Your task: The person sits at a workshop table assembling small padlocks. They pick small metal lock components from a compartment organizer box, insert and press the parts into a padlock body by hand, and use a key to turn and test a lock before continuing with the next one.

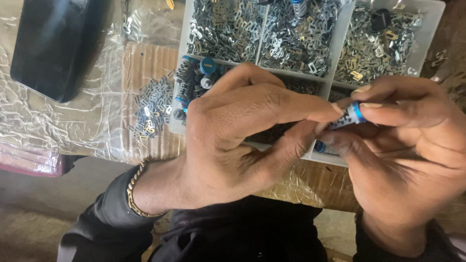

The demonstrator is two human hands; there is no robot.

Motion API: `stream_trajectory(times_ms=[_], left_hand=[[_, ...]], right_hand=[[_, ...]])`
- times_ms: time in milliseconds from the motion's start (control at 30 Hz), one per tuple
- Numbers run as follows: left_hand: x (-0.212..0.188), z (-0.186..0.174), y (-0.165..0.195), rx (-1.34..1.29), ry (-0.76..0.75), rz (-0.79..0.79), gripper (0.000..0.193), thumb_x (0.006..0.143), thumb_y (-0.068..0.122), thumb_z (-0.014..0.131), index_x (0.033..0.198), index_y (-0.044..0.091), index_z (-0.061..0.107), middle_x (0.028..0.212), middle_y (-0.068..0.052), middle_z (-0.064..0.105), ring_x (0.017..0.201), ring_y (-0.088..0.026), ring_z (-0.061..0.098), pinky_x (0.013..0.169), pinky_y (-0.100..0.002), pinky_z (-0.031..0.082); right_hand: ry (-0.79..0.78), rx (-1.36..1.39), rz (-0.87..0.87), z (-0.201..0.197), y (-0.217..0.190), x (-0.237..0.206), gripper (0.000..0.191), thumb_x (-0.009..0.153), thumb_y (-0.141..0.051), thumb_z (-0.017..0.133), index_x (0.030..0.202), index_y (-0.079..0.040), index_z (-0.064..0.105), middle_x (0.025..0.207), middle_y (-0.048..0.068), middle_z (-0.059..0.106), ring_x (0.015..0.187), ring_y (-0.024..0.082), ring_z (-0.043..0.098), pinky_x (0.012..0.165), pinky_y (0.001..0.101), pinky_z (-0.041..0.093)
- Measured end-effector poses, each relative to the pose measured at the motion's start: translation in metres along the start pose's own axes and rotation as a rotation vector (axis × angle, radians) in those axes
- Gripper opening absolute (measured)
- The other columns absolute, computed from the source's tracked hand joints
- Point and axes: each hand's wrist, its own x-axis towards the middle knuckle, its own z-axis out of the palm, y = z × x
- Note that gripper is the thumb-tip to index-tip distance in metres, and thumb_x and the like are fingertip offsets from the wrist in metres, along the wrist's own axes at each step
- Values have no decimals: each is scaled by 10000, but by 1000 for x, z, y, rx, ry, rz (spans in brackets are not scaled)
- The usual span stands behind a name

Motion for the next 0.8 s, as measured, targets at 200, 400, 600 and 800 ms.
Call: stream_trajectory(times_ms=[200, 400, 600, 800], left_hand=[[7, 3, -4, 682, -193, 107, 106, 877, 171, 836, 857, 100, 760, 849, -16, 687, 938, -288, 561, 836, -423, 450], [3, 4, -7, 661, -109, 181, 201, 907, 169, 775, 1042, 23, 749, 992, -72, 682, 956, -281, 520, 823, -415, 425], [2, 1, -7, 347, -90, 132, 173, 912, 93, 817, 1057, 64, 726, 1045, -36, 680, 981, -253, 574, 908, -387, 462], [2, -7, -5, 222, -80, 58, 239, 864, 47, 827, 1056, 32, 685, 968, -35, 698, 878, -218, 598, 775, -404, 438]], right_hand=[[61, 49, 13, 1, 3, -6, 435, 918, 144, 779, 1233, 30, 501, 1264, 194, 579, 1018, 197, 728, 930, 293, 692], [75, 98, 36, 2, 3, -7, 440, 945, 161, 763, 1270, 23, 500, 1283, 194, 578, 1033, 200, 736, 949, 288, 687], [74, 113, 33, 3, 3, -5, 439, 922, 178, 743, 1251, 24, 496, 1277, 198, 569, 1043, 197, 712, 939, 300, 692], [68, 123, 47, 2, 3, -6, 436, 909, 169, 737, 1240, 23, 494, 1309, 191, 566, 1028, 205, 728, 942, 297, 686]])
